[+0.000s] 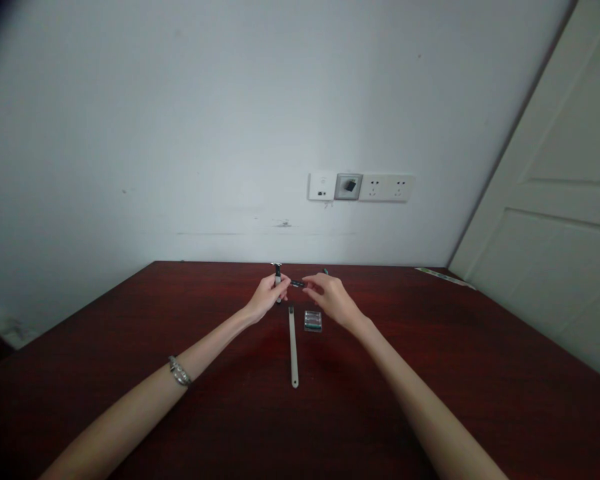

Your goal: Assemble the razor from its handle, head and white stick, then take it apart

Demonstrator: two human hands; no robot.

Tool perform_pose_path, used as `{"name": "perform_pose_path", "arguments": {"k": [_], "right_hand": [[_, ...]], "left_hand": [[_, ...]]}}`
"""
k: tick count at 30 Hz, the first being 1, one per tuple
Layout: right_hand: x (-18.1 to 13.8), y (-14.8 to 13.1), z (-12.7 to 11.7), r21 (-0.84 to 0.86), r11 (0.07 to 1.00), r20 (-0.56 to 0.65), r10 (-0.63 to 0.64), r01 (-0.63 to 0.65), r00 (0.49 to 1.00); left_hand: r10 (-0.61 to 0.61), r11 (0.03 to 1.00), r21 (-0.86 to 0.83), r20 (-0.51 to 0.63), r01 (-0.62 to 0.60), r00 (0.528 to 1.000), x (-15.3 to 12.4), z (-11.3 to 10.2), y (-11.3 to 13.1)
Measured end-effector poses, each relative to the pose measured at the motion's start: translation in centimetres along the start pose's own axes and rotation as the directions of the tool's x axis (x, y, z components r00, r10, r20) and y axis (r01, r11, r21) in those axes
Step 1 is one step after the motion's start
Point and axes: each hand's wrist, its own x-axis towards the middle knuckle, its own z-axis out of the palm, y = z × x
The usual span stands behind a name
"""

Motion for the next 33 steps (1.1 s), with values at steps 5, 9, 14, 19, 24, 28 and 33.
{"name": "perform_pose_path", "arguments": {"k": [5,9,14,19,24,28,33], "right_hand": [[-0.1,-0.5,0.4,0.008,1.0,-0.019,-0.006,0.007,1.0],[-0.2,-0.5,0.7,0.005,1.0,-0.007,-0.022,0.022,1.0],[0.1,-0.5,0.9,0.053,0.998,-0.02,-0.026,0.027,0.999],[1.0,-0.8,0.4,0.064,0.998,-0.029,-0.012,0.014,0.999],[2.4,-0.6,0.1,0.058,0.998,-0.098,0.002,0.004,0.995],[3.0,-0.5,0.3,0.117,0.993,-0.131,0.046,-0.03,0.99],[3.1,-0.5,0.5,0.218,0.973,-0.147,0.112,-0.079,0.983]], "left_hand": [[-0.01,1.0,0.0,0.008,0.01,1.0,0.1,0.0,-0.3],[-0.009,1.0,-0.018,0.024,0.009,1.0,0.2,0.0,-0.6],[-0.024,0.999,-0.047,0.035,0.025,0.999,0.4,-0.3,-0.9],[-0.057,0.988,-0.144,0.011,0.058,0.998,0.9,-0.8,-0.9],[-0.038,0.968,-0.249,-0.001,0.037,0.999,1.2,-1.3,-0.8],[-0.022,0.972,-0.234,0.013,0.025,1.0,0.7,-1.2,-0.5],[-0.006,0.992,-0.122,0.065,0.014,0.998,0.0,-0.6,-0.1]]}}
